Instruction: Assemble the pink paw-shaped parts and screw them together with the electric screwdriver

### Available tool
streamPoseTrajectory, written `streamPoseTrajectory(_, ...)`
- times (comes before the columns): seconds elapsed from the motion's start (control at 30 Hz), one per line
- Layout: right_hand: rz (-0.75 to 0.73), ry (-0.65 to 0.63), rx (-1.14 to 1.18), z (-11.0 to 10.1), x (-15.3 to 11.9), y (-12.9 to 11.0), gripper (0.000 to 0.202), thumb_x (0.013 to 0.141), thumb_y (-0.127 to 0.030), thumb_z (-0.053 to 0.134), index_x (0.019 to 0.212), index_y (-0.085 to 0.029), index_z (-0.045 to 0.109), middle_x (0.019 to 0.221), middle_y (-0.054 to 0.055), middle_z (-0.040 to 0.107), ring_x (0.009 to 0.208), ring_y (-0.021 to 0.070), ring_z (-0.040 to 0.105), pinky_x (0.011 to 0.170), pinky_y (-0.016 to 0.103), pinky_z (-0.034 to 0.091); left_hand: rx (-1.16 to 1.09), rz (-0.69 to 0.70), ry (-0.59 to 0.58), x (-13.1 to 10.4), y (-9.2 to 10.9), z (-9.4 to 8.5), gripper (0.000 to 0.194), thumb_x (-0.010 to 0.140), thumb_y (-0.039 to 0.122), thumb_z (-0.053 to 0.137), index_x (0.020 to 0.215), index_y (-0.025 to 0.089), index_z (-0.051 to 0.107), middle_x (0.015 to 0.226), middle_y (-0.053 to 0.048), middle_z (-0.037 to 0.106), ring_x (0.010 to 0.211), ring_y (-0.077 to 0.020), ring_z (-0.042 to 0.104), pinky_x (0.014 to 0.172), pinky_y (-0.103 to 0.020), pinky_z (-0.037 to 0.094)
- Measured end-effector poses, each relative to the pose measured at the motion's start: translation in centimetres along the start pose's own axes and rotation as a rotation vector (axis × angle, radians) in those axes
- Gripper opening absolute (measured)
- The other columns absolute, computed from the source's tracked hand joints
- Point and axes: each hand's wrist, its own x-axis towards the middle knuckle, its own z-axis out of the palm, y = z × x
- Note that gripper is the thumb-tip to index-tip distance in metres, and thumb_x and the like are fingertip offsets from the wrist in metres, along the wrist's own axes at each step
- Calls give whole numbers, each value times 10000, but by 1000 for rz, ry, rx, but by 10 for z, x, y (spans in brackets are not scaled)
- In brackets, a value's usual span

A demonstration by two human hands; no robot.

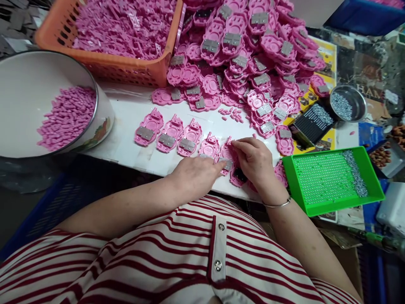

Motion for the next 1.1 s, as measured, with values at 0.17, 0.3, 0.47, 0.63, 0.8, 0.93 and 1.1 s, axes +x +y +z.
streamPoseTrajectory(0.17,17,-52,-25,1,2,-1,290,949,-211,475,1082,-167,728,988,119,719,902,201,638,805,350,520,-9,2,-11,0,0,-2,384,1016,344,419,1365,296,572,965,-84,714,871,-249,700,590,-295,459)
streamPoseTrajectory(0.3,-55,-165,-194,-7,5,-10,298,949,-174,437,1085,-146,700,995,123,703,889,218,590,819,363,459,4,10,-2,-1,0,-2,375,1013,329,426,1350,284,585,950,-86,714,843,-252,700,570,-297,458)
streamPoseTrajectory(0.47,-179,-323,-444,-22,5,-23,249,946,-167,433,1066,-136,650,1000,121,666,922,254,524,860,392,381,19,26,33,-1,0,0,351,1010,317,431,1306,264,614,904,-78,711,809,-259,702,529,-298,447)
streamPoseTrajectory(0.63,-240,-318,-500,-25,7,-31,235,944,-165,435,1028,-141,653,1079,130,649,960,266,504,898,420,347,8,28,27,0,1,0,340,1016,319,414,1275,244,620,898,-77,717,807,-263,701,536,-300,449)
streamPoseTrajectory(0.8,-132,-315,-391,-20,6,-29,245,944,-169,439,1026,-156,670,1103,109,663,972,252,523,878,400,356,33,12,19,1,2,-1,344,1015,326,401,1273,261,619,932,-86,727,813,-269,704,554,-308,461)
streamPoseTrajectory(0.93,-137,-281,-390,-19,2,-23,284,957,-179,428,1144,-148,639,1147,102,664,1028,257,520,953,411,345,47,-3,4,-1,3,-1,366,1015,334,397,1322,285,591,972,-90,730,828,-258,707,581,-301,474)
streamPoseTrajectory(1.1,-263,-280,-457,-21,3,-20,298,964,-165,381,1114,-133,636,1161,132,650,1044,266,497,953,420,331,60,-10,3,-1,3,-1,373,1019,341,380,1319,274,591,986,-98,733,831,-264,710,591,-311,487)
